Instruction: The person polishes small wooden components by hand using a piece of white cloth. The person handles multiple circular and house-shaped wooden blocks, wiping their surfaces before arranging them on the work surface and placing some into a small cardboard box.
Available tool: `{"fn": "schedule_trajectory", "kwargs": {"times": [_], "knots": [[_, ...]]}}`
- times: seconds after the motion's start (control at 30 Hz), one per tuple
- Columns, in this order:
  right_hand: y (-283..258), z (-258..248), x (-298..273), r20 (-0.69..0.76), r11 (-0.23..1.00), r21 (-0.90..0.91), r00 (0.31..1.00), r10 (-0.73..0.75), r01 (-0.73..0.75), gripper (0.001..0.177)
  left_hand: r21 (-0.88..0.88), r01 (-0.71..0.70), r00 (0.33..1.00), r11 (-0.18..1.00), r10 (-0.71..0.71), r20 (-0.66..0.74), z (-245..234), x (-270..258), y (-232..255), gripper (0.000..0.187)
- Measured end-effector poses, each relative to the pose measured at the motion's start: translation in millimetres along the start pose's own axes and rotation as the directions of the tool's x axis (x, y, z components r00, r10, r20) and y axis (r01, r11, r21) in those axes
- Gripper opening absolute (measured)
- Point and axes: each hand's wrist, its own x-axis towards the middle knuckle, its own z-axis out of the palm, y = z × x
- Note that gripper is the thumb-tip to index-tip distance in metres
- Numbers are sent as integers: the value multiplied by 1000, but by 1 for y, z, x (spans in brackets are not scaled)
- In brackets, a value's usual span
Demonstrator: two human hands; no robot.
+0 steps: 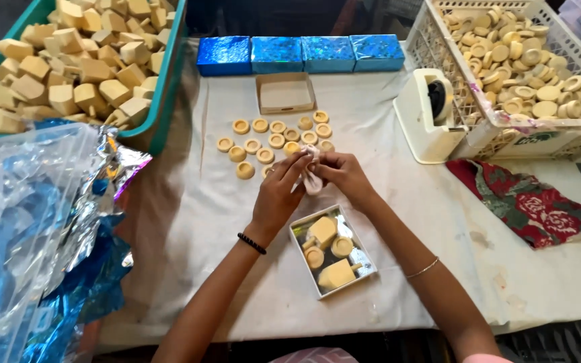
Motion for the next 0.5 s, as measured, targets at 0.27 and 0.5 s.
{"fn": "schedule_trajectory", "kwargs": {"times": [0.27,0.5], "knots": [[23,-1,-8,83,914,375,988,134,-155,25,-1,19,999,1000,-19,-30,9,-17,-21,47],[43,-6,-8,111,926,357,990,91,-126,21,-34,45,998,998,-46,-33,8,-17,-20,49]]}}
